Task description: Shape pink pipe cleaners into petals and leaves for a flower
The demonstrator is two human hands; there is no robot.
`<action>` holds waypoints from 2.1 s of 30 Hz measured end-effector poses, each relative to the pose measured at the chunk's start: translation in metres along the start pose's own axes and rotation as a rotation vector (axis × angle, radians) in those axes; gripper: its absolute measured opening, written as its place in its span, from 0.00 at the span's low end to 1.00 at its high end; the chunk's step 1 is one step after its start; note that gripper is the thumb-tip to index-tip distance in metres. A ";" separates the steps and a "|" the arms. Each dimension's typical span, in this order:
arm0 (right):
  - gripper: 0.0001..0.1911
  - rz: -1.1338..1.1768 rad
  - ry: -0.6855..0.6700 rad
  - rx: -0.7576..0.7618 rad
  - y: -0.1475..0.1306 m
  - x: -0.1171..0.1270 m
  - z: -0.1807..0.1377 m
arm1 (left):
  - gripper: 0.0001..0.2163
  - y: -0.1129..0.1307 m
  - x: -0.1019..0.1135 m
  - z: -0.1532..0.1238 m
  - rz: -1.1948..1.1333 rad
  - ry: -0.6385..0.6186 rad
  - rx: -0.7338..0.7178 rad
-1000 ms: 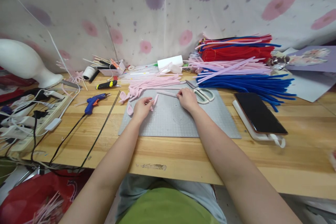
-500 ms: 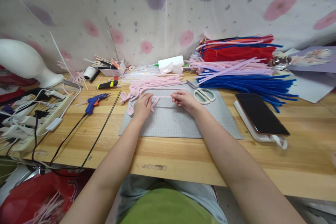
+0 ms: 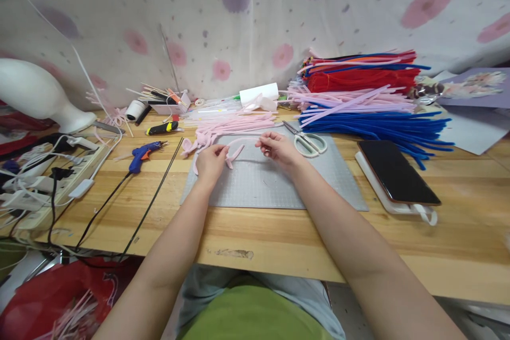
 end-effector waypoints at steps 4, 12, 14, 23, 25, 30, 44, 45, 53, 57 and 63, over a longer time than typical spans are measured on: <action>0.15 -0.190 -0.090 -0.054 0.015 -0.019 -0.003 | 0.09 -0.007 -0.015 0.001 -0.529 -0.075 0.170; 0.16 -0.299 -0.147 -0.066 0.029 -0.032 -0.004 | 0.14 0.011 -0.042 -0.016 -1.075 -0.313 0.389; 0.16 -0.280 -0.166 -0.048 0.030 -0.032 -0.003 | 0.15 0.015 -0.045 -0.019 -1.115 -0.352 0.374; 0.15 -0.295 -0.045 0.093 0.022 -0.023 0.004 | 0.14 0.014 -0.048 -0.020 -1.044 -0.367 0.356; 0.15 -0.294 -0.045 0.113 0.019 -0.024 0.004 | 0.14 0.014 -0.049 -0.022 -1.013 -0.396 0.366; 0.14 -0.265 -0.069 0.128 0.017 -0.027 0.002 | 0.11 0.018 -0.053 -0.024 -0.994 -0.493 0.352; 0.11 -0.028 -0.223 0.030 0.021 -0.030 -0.001 | 0.07 0.030 -0.058 -0.030 -1.191 -0.679 0.310; 0.11 -0.020 -0.224 0.046 0.021 -0.029 -0.001 | 0.06 0.030 -0.058 -0.030 -1.205 -0.669 0.308; 0.13 0.045 -0.195 0.043 0.013 -0.022 -0.001 | 0.07 0.032 -0.061 -0.031 -1.171 -0.688 0.246; 0.19 0.035 -0.219 -0.034 0.010 -0.021 -0.005 | 0.09 0.035 -0.064 -0.039 -1.116 -0.874 0.245; 0.18 -0.043 -0.212 -0.064 0.011 -0.021 -0.009 | 0.07 0.039 -0.061 -0.044 -1.086 -0.970 0.254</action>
Point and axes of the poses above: each hand's wrist, its own z-axis towards the middle knuckle, its own x-axis out of the back of the hand, y = z × x, the point moved 6 cm from there along z, towards the middle knuckle, and after that the axes turned 9 degrees about z, right-handed, at the moved point
